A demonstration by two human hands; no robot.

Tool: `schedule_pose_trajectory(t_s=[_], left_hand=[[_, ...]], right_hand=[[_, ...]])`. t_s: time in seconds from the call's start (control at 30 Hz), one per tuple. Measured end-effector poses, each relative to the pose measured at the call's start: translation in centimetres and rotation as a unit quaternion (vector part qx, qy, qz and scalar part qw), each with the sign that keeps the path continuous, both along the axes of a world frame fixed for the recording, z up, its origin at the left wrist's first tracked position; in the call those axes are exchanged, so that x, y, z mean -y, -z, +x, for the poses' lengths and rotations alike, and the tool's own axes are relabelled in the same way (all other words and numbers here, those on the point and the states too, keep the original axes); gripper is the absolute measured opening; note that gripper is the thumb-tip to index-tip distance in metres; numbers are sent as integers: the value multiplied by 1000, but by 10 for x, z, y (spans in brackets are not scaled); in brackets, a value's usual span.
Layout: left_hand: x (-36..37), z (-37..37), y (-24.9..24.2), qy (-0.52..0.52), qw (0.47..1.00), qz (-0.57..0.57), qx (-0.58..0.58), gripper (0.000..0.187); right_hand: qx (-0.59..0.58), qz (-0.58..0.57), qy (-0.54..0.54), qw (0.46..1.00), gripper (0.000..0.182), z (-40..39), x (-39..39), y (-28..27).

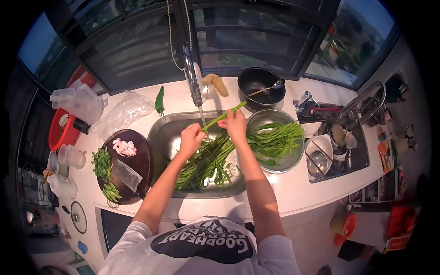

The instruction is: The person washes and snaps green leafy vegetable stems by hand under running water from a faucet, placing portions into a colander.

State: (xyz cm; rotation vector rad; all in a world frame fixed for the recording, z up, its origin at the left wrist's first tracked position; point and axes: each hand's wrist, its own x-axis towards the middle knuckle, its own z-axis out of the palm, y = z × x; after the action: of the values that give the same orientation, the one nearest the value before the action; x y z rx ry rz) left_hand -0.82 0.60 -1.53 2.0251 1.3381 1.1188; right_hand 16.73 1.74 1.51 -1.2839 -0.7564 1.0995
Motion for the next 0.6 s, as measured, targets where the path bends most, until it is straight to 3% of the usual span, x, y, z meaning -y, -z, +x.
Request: schedule_pose_trajectory(t_s=[0.07,0.2,0.3,0.33,0.43,0.6], left_hand=[[4,-1,-1,-37,997,-25,69,9],[4,-19,7,-78,981,-103,146,11],[2,-10,11,-49,986,-70,142,10],[6,-7,4,-31,983,-148,101,13],[7,4,-8,-13,998,-24,-59,15],[10,10,-25,-7,988,34,-149,13]], right_hand=[[-50,-14,10,999,23,-1,2,0],[17,-18,43,999,23,14,3,-7],[77,-17,14,997,19,7,4,-14],[86,-13,7,996,19,3,4,-12],[92,0,-10,996,20,-6,2,-3],[132,43,4,990,24,-13,2,4]])
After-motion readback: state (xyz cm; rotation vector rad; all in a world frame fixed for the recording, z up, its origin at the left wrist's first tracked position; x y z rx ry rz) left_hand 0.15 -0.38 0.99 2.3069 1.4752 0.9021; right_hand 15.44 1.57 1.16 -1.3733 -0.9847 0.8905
